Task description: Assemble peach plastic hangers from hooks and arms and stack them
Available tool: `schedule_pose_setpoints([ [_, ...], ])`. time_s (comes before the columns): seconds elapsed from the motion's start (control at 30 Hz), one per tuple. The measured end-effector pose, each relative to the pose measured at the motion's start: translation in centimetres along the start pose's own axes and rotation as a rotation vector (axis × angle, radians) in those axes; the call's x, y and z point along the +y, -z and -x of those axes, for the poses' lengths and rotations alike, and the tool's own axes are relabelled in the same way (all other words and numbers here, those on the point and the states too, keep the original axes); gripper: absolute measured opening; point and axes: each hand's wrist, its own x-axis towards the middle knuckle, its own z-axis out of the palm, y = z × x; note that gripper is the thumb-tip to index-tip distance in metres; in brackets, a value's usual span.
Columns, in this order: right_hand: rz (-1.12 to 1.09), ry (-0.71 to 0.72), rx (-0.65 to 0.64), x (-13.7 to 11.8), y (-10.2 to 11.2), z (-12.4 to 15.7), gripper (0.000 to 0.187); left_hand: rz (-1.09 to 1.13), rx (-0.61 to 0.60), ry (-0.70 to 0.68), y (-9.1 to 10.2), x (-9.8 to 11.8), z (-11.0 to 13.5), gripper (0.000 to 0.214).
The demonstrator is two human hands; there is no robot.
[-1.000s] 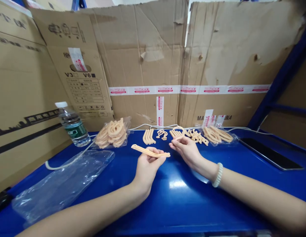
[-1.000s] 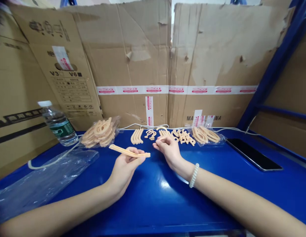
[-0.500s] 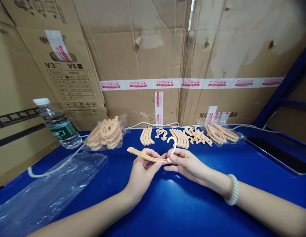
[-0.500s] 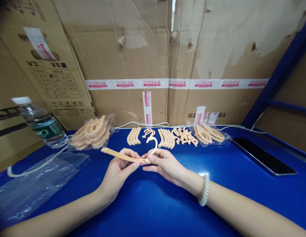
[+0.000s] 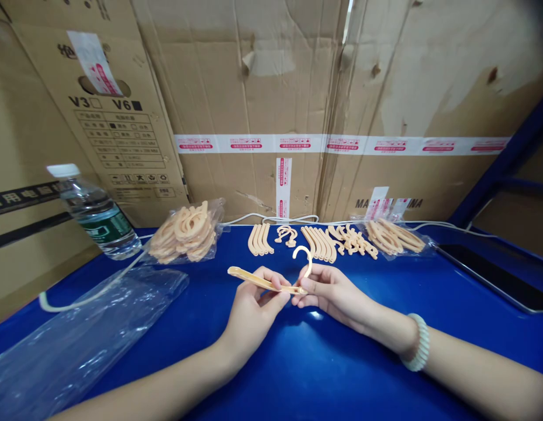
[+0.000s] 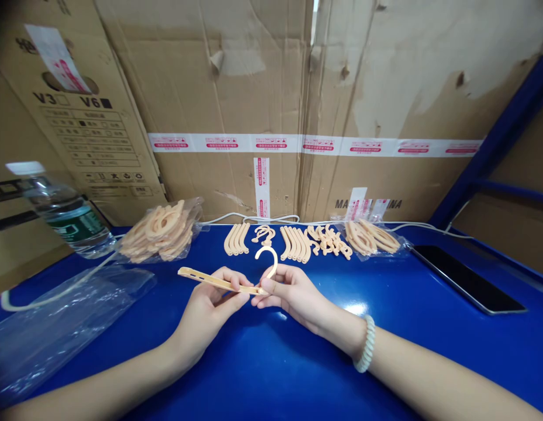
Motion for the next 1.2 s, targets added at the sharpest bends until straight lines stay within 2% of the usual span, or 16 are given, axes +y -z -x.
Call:
schedule_pose_setpoints([
  [0.27,0.048,0.011,0.064,0.5,0.0,-0.3,0.034,-0.051,0.020,0.032,0.0,0.1,0.2,0.019],
  [0.53,0.190,0.080,0.111,0.9,-0.3,-0.2,0.039,-0.054,0.036,0.081,-0.3,0.3,0.4,0.019],
  [0.77,0.325,0.169,0.174,0.4,-1.0,0.2,0.035,0.105,0.138,0.163,-0.3,-0.2,0.2,0.041],
  [0.9,0.343,0.185,0.149,0.6,-1.2,0.2,0.032,0.127,0.049,0.157,-0.5,-0.4,0.1,0.047],
  [1.03,0.389,0.180,0.125,0.8,-1.2,0.1,0.032,0.157,-0.018,0.213,-0.5,-0.2,0.1,0.048],
  [1.13,0.565,0.259,0.127,-0.2,0.0,-0.2,0.031,0.190,0.020,0.263,-0.2,0.0,-0.1,0.048],
  [1.2,0.852,0.442,0.206,-1.4,1.4,-0.5,0.032,0.208,0.060,0.295,-0.1,0.1,-0.3,0.050],
])
